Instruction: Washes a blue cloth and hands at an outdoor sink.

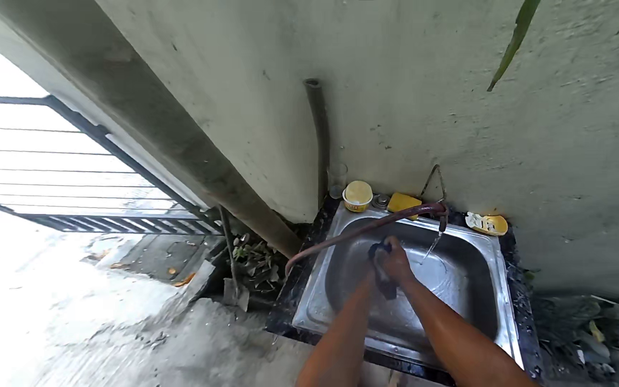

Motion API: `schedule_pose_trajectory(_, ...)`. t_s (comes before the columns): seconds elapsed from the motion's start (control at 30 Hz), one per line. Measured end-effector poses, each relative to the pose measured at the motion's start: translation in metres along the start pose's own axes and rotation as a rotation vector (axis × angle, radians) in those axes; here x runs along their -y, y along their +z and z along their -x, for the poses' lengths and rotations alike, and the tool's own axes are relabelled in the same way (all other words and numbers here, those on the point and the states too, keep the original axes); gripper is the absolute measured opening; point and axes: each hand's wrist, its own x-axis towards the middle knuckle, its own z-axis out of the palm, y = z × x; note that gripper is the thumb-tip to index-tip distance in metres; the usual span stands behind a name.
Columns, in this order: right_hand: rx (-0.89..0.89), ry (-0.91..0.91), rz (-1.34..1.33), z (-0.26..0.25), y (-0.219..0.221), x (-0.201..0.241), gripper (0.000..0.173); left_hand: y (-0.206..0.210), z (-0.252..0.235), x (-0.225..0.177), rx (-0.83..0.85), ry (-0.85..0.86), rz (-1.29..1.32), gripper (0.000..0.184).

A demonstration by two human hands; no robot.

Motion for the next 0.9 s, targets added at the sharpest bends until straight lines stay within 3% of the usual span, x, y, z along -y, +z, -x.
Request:
schedule_pose_trajectory(0.13, -0.063, 0.0, 0.071, -0.019, -0.001, -0.019, 0.038, 0.019, 0.004, -0.019, -0.046, -0.115, 0.153, 0.049)
schedule_pose_trajectory(0.2, 0.0, -0.041, -0.083, -0.008, 0.007, -0.025, 0.045, 0.026, 0.007, -0.029, -0.126, -0.09, 0.32, 0.051)
schedule_pose_trajectory(0.27, 0.143, -0.062, -0.264, 0.021, 0.016, -0.015, 0.056, 0.014, 0.004, -0.039, -0.165, 0.038, 0.292, 0.043)
schedule_pose_trajectory(0.33, 0.241, -0.043, -0.306, 0.041, 0.022, 0.001, 0.062, -0.002, -0.003, -0.043, -0.117, 0.208, 0.197, 0.048)
schedule_pose_trajectory(0.43, 0.166, 0.049, -0.348, 0.029, 0.02, 0.015, 0.061, 0.002, -0.01, -0.027, -0.104, 0.362, 0.086, 0.043)
schedule_pose_trajectory(0.53, 0.0, 0.181, -0.541, -0.01, 0.008, 0.009, 0.063, 0.016, 0.001, -0.024, -0.088, 0.284, -0.01, 0.032)
schedule_pose_trajectory(0.63, -0.058, 0.13, -0.631, -0.025, 0.004, -0.012, 0.054, 0.023, 0.006, -0.026, -0.053, 0.225, -0.045, 0.025)
schedule_pose_trajectory(0.73, 0.078, 0.072, -0.411, 0.019, 0.021, -0.004, 0.052, 0.011, -0.012, -0.025, -0.194, 0.16, -0.046, 0.034)
schedule_pose_trajectory(0.8, 0.183, 0.047, -0.376, 0.042, 0.033, -0.001, 0.061, -0.001, -0.023, -0.029, -0.236, 0.095, -0.053, 0.039)
schedule_pose_trajectory(0.9, 0.184, 0.048, -0.378, 0.026, 0.032, -0.006, 0.064, -0.003, -0.017, -0.027, -0.148, 0.082, -0.013, 0.038)
